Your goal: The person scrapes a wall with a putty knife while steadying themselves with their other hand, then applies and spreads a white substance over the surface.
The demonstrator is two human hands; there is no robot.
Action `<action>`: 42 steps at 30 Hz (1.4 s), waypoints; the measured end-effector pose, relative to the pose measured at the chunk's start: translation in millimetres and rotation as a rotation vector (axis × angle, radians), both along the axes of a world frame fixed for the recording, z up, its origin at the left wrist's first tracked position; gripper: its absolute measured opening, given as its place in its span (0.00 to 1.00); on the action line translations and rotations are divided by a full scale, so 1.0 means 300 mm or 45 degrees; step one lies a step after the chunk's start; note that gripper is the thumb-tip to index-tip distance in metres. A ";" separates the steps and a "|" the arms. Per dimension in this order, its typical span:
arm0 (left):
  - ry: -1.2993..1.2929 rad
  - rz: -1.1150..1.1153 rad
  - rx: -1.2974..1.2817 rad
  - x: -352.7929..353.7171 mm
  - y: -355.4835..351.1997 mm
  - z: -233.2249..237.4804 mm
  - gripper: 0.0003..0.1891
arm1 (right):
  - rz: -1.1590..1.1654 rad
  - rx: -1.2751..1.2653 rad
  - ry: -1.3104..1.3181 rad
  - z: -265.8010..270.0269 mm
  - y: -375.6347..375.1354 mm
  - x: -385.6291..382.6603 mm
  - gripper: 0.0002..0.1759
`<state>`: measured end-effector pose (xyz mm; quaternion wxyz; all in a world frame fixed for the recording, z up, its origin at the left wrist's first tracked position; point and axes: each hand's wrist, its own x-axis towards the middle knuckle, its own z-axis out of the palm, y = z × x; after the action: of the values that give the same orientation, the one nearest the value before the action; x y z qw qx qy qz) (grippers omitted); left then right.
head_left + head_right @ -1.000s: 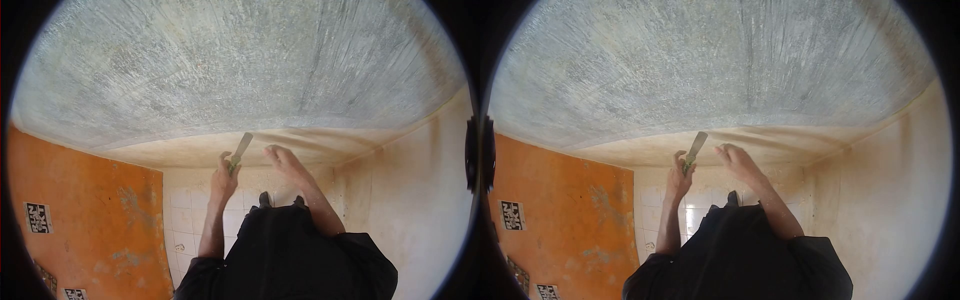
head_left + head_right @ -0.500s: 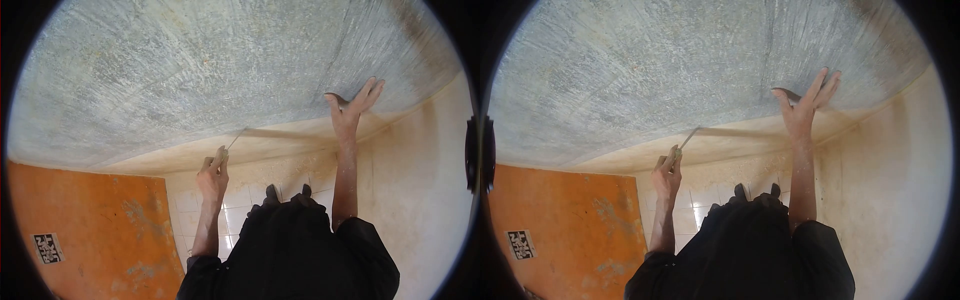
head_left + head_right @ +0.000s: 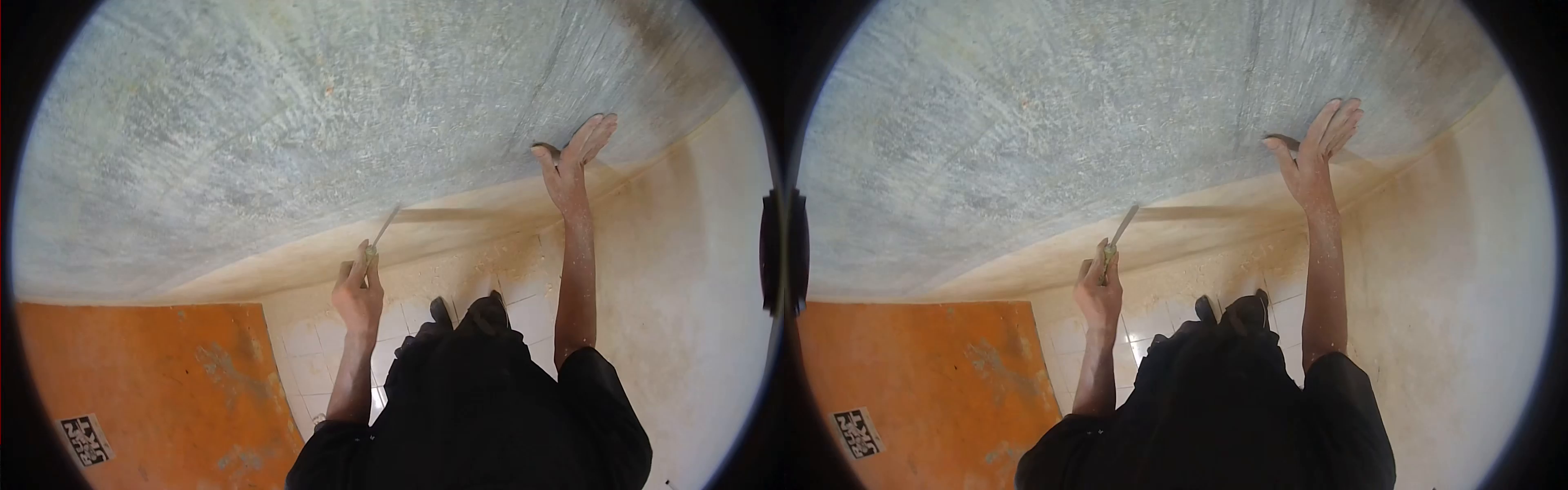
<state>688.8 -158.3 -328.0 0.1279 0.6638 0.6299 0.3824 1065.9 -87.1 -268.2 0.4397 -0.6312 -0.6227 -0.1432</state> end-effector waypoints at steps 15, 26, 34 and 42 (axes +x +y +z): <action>-0.030 0.068 0.038 0.076 0.009 -0.001 0.16 | 0.116 -0.044 -0.018 -0.018 0.014 0.038 0.60; -0.044 0.054 0.006 0.188 -0.021 -0.022 0.17 | 0.168 -0.019 -0.098 -0.025 0.008 0.054 0.59; -0.100 0.124 0.064 0.150 -0.037 -0.046 0.15 | 0.180 0.023 -0.230 -0.032 0.024 0.166 0.58; -0.019 0.148 0.059 0.121 -0.028 -0.027 0.15 | 0.168 0.073 -0.192 -0.030 0.059 0.154 0.58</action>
<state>725.1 -166.8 -336.2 0.0948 0.6259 0.6576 0.4086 1112.2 -69.5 -277.2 0.4181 -0.5633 -0.6898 -0.1789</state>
